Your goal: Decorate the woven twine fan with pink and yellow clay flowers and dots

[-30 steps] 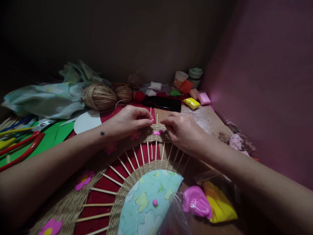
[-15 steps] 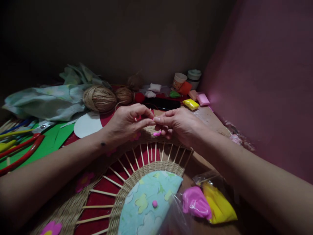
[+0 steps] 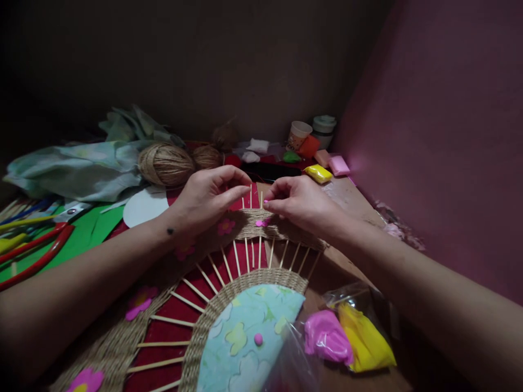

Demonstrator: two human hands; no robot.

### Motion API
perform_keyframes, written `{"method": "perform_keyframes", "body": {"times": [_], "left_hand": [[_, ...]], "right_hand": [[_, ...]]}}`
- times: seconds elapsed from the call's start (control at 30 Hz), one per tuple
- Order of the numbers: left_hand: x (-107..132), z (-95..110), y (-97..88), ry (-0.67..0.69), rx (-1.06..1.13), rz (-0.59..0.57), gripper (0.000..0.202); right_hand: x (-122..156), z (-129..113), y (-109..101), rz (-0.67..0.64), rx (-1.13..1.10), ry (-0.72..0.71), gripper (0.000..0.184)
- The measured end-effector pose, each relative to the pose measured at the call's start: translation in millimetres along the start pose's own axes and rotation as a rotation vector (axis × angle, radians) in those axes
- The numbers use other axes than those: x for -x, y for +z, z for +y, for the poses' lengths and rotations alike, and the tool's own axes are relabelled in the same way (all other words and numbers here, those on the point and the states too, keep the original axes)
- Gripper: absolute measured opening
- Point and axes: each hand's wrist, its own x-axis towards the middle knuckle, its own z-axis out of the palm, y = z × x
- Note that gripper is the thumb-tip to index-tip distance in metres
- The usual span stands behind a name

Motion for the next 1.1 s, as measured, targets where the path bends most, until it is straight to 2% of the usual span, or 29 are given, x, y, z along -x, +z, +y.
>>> {"method": "perform_keyframes", "body": {"times": [0.1, 0.17, 0.27, 0.43, 0.57, 0.67, 0.83, 1.1], "left_hand": [[-2, -5, -1.0, -0.074, 0.016, 0.02, 0.015], [-4, -7, -1.5, -0.105, 0.01, 0.02, 0.017], [-4, -10, -1.3, -0.12, -0.002, 0.007, 0.019], [-4, -11, -0.7, -0.135, -0.022, -0.004, 0.019], [-3, -11, -0.1, -0.131, -0.013, -0.016, 0.021], [-3, -11, 0.5, -0.127, -0.011, -0.018, 0.021], [-4, -12, 0.5, -0.122, -0.022, -0.012, 0.021], [-3, -12, 1.4, -0.127, -0.024, -0.011, 0.02]], "right_hand": [[-3, 3, 3, 0.013, 0.37, -0.203, 0.007], [-7, 8, 5, -0.035, 0.457, -0.281, 0.01], [-12, 16, 8, -0.065, 0.531, -0.318, 0.01], [-13, 23, 11, -0.024, 0.608, -0.41, 0.013], [-10, 26, 11, -0.055, 0.653, -0.478, 0.017], [-8, 25, 9, -0.081, 0.658, -0.487, 0.021], [-5, 22, 3, -0.034, 0.67, -0.477, 0.027], [3, 25, 2, 0.001, 0.697, -0.548, 0.026]]}}
